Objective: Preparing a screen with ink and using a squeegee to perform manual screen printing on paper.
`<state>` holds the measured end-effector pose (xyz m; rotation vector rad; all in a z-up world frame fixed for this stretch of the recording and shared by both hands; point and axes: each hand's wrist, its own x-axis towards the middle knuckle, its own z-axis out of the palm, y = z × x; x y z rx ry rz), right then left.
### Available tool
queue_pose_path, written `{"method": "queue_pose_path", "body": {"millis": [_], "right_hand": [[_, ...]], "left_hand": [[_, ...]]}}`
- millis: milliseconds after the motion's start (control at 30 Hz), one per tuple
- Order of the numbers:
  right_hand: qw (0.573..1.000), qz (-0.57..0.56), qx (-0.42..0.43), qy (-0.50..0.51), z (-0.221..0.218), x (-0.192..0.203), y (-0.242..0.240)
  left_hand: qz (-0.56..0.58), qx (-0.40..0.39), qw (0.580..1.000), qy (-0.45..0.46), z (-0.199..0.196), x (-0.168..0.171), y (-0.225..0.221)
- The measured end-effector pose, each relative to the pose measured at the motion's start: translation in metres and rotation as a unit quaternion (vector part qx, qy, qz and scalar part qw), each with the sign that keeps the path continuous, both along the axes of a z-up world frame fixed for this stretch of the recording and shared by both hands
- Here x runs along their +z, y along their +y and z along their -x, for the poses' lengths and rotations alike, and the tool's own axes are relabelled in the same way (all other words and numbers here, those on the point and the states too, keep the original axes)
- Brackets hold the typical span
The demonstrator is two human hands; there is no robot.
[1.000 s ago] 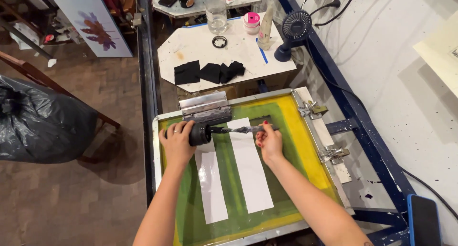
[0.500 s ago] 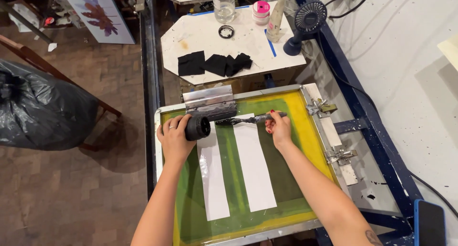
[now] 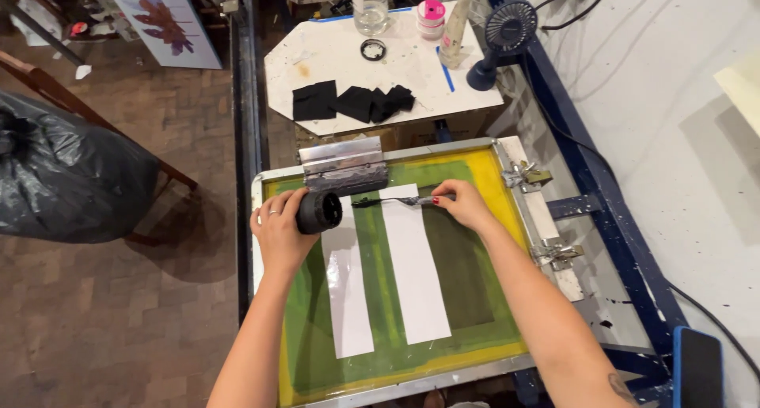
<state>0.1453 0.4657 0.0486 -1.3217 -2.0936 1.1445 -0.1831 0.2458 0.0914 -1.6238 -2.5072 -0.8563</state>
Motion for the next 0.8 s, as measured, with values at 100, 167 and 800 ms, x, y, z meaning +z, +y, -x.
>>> {"method": "queue_pose_path", "body": {"millis": [100,167,800], "right_hand": [[1.000,-0.007,0.001,0.006,-0.001,0.001,-0.004],[1.000,-0.002,-0.001,0.025,-0.001,-0.007,-0.003],[0.997,-0.044,-0.055,0.006,-0.013,-0.039,-0.011]], "left_hand": [[-0.003,0.004,1.000,-0.004,-0.002,0.001,0.000],[-0.001,0.010,1.000,-0.007,-0.004,0.004,-0.002],[-0.006,0.014,0.999,-0.028,-0.003,0.010,-0.007]]}}
